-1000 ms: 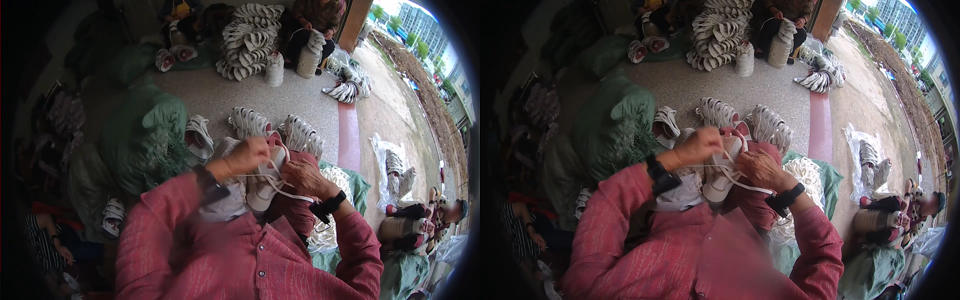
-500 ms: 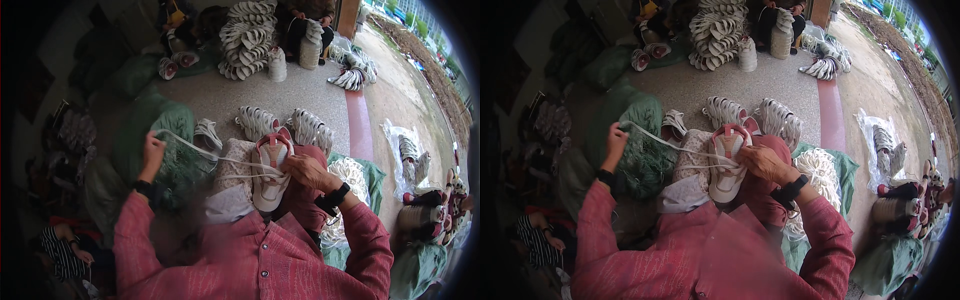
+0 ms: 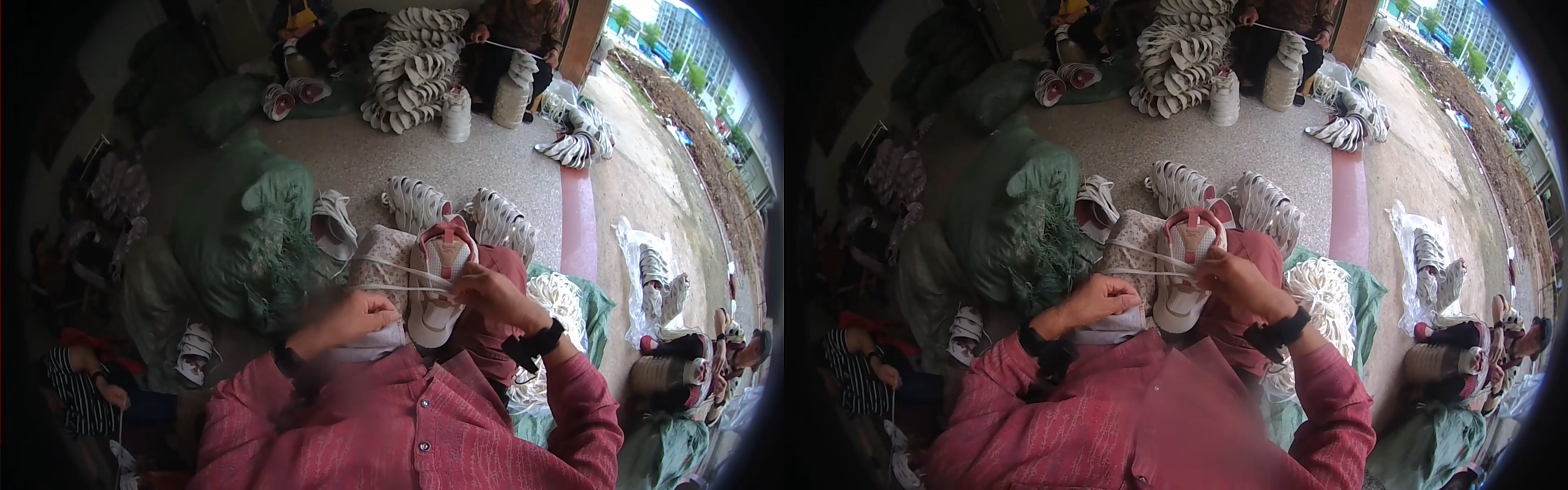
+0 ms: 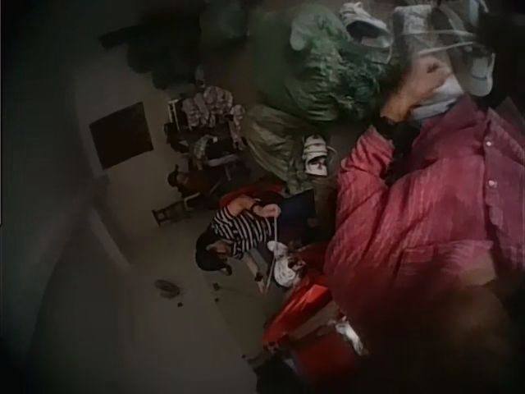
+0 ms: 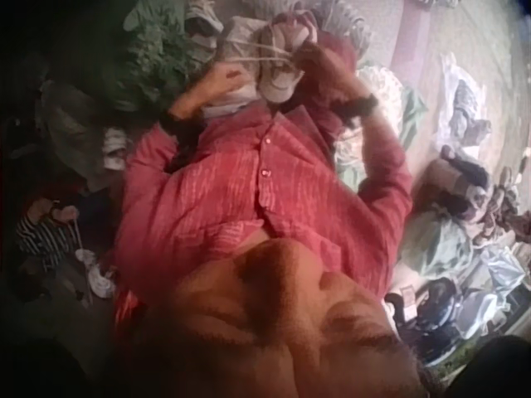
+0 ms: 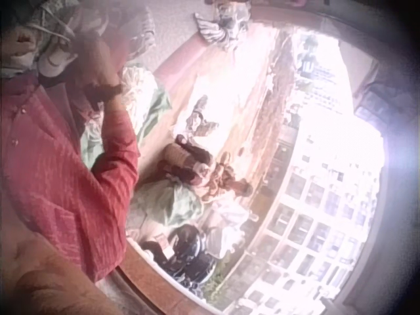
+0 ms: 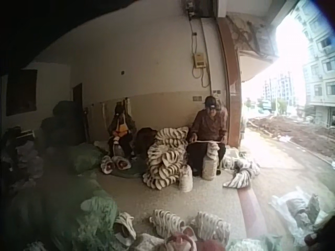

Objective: The person sits on the floor and threads a white shoelace through the eyelets of a white and pink sneaker. They pull the lace through the holes and adjust the tension repeatedly to ensure it is properly seated.

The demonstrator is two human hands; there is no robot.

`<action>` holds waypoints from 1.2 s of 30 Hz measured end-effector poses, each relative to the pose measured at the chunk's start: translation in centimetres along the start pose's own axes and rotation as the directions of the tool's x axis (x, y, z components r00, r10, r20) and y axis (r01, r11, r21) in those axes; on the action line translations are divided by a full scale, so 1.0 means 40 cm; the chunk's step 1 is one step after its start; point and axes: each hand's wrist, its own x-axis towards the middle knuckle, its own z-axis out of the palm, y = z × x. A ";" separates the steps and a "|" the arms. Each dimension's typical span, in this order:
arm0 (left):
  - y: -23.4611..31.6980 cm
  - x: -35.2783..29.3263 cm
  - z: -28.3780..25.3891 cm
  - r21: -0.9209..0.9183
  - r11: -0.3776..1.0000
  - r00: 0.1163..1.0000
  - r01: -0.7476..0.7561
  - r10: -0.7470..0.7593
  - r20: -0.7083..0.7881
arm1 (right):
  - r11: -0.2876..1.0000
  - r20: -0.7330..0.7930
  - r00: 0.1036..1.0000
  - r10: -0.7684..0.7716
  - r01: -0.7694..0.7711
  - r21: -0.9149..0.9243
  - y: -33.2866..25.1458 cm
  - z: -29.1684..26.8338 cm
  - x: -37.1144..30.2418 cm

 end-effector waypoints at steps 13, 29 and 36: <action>0.056 0.062 0.050 -0.860 0.426 0.940 0.281 -0.305 0.156 | 0.717 -0.009 0.993 -0.118 0.079 -0.693 -0.014 0.027 0.068; 0.003 0.124 0.002 -0.954 0.292 0.984 0.069 -0.175 0.017 | 0.914 -0.290 0.953 0.085 -0.190 -0.359 0.028 0.063 0.108; 0.053 0.118 -0.129 -0.872 0.443 0.971 -0.210 -0.009 -0.238 | 0.813 -0.266 0.907 0.327 -0.126 0.569 -0.035 0.010 0.027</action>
